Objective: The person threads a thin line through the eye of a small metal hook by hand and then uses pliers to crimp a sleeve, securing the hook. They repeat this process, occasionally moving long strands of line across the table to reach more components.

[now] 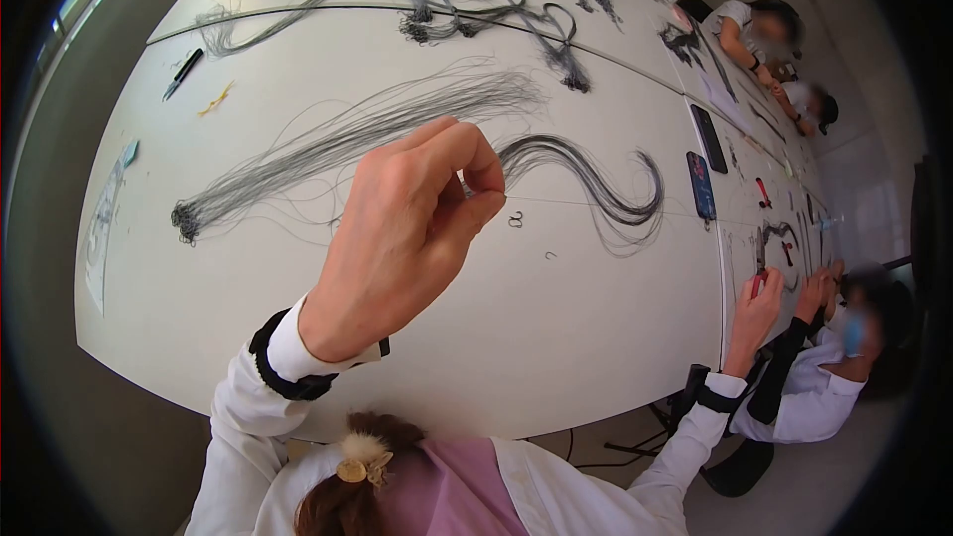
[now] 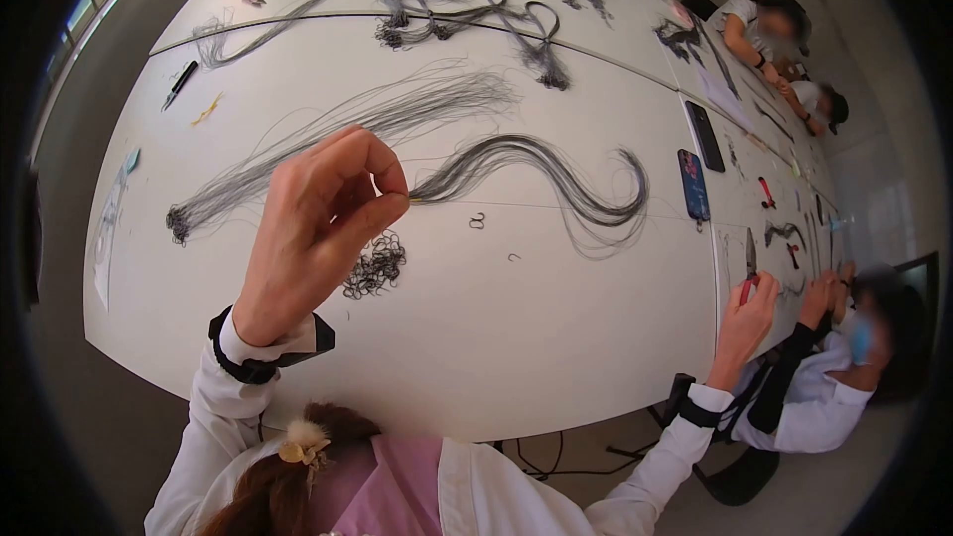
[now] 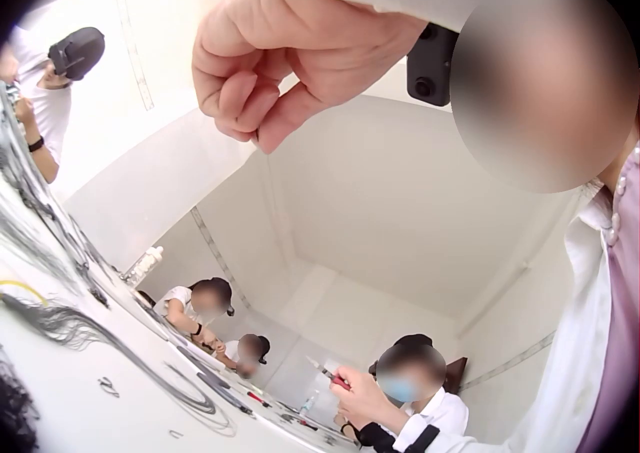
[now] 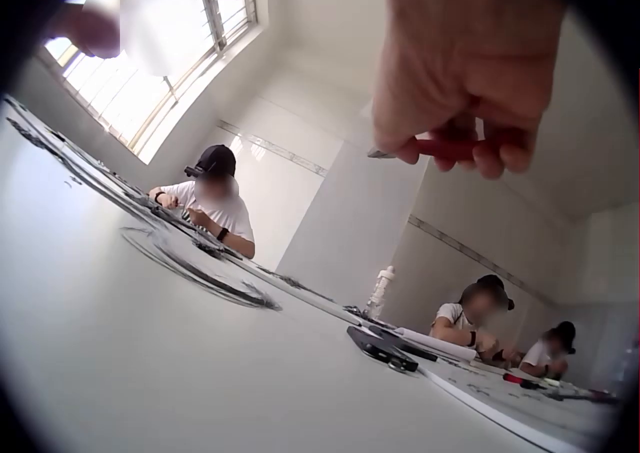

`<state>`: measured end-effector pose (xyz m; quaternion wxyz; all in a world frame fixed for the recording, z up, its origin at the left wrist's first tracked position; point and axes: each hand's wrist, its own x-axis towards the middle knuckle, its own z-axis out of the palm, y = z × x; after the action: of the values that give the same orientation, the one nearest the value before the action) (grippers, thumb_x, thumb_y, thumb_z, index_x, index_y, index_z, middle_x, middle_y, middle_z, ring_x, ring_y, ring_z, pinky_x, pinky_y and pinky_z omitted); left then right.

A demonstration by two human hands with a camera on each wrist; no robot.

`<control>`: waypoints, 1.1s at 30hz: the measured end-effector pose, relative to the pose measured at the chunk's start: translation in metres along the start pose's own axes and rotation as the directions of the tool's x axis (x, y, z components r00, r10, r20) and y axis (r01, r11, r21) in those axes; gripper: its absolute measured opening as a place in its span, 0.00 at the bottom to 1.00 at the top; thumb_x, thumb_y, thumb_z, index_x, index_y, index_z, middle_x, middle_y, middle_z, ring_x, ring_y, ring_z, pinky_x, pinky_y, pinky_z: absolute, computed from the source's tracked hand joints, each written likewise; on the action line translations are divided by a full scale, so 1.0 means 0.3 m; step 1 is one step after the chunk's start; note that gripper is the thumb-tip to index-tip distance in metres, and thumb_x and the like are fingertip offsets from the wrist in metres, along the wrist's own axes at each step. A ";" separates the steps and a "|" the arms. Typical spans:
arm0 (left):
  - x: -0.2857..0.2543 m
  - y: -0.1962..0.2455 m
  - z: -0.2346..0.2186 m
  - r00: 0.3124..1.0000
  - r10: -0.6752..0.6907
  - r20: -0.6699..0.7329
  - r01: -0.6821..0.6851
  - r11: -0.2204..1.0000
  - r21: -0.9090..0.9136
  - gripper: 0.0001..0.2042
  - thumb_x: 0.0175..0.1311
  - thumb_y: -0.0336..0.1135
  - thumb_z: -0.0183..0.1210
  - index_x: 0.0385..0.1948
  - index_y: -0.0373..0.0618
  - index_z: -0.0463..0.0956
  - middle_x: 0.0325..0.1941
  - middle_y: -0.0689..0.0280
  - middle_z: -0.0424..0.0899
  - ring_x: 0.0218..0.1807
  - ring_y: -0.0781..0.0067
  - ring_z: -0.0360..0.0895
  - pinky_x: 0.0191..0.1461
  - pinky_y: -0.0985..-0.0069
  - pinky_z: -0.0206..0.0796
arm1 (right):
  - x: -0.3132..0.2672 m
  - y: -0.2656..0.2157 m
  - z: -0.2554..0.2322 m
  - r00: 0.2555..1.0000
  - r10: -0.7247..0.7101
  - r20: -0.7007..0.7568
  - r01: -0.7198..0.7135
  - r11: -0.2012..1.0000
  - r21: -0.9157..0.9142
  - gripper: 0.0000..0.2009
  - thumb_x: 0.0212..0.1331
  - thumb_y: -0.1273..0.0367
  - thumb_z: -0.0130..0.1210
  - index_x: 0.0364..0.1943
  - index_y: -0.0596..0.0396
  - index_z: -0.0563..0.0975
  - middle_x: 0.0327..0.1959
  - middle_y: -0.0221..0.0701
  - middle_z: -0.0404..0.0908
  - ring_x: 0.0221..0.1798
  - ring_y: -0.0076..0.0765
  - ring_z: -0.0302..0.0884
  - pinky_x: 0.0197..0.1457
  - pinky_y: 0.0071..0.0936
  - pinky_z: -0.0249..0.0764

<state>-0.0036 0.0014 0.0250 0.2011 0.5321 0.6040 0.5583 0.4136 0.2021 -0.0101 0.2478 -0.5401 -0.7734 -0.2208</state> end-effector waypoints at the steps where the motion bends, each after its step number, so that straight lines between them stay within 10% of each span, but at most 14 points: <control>1: 0.001 -0.001 -0.001 1.000 -0.018 -0.005 0.018 1.000 -0.019 0.05 0.50 0.19 0.55 0.24 0.38 0.68 0.23 0.71 0.67 0.20 0.86 0.58 0.24 0.84 0.50 | 0.000 0.020 0.007 1.000 -0.001 0.001 0.001 1.000 0.000 0.12 0.53 0.76 0.50 0.42 0.62 0.67 0.40 0.46 0.69 0.44 0.58 0.70 0.44 0.42 0.68; 16: 0.013 -0.009 -0.047 0.992 -0.073 -0.101 0.075 0.997 0.018 0.05 0.52 0.19 0.56 0.24 0.39 0.69 0.23 0.74 0.68 0.22 0.90 0.57 0.24 0.87 0.48 | 0.032 0.207 0.121 0.994 0.059 0.090 -0.047 0.989 -0.137 0.10 0.57 0.70 0.49 0.38 0.61 0.67 0.39 0.48 0.69 0.42 0.59 0.71 0.42 0.43 0.68; 22: 0.016 -0.020 -0.037 0.990 -0.070 -0.122 0.066 0.997 -0.035 0.04 0.52 0.20 0.59 0.24 0.39 0.73 0.22 0.74 0.74 0.18 0.92 0.57 0.21 0.89 0.48 | 0.008 0.155 0.059 0.952 0.303 -0.051 -0.305 0.912 -0.275 0.14 0.59 0.65 0.50 0.42 0.62 0.68 0.37 0.47 0.72 0.42 0.54 0.73 0.43 0.42 0.69; 28: 0.018 -0.025 -0.021 0.983 -0.097 -0.155 0.093 0.995 -0.034 0.03 0.51 0.21 0.62 0.23 0.40 0.77 0.23 0.73 0.79 0.17 0.94 0.56 0.21 0.91 0.48 | -0.055 -0.014 -0.079 0.960 0.278 -0.025 -0.265 0.936 0.232 0.16 0.55 0.68 0.54 0.45 0.63 0.69 0.47 0.44 0.70 0.45 0.48 0.71 0.47 0.34 0.69; 33: 0.020 -0.037 -0.004 0.985 -0.102 -0.137 0.097 0.994 -0.043 0.03 0.51 0.21 0.62 0.23 0.40 0.78 0.25 0.72 0.80 0.18 0.94 0.57 0.21 0.92 0.48 | -0.122 -0.460 -0.250 0.862 -0.272 0.427 -0.070 0.771 0.633 0.17 0.42 0.75 0.55 0.41 0.61 0.69 0.42 0.41 0.65 0.41 0.44 0.66 0.48 0.33 0.66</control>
<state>-0.0114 0.0081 0.0177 0.1956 0.4572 0.6323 0.5941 0.3048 0.0858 0.0154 0.1940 -0.4198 -0.8676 0.1827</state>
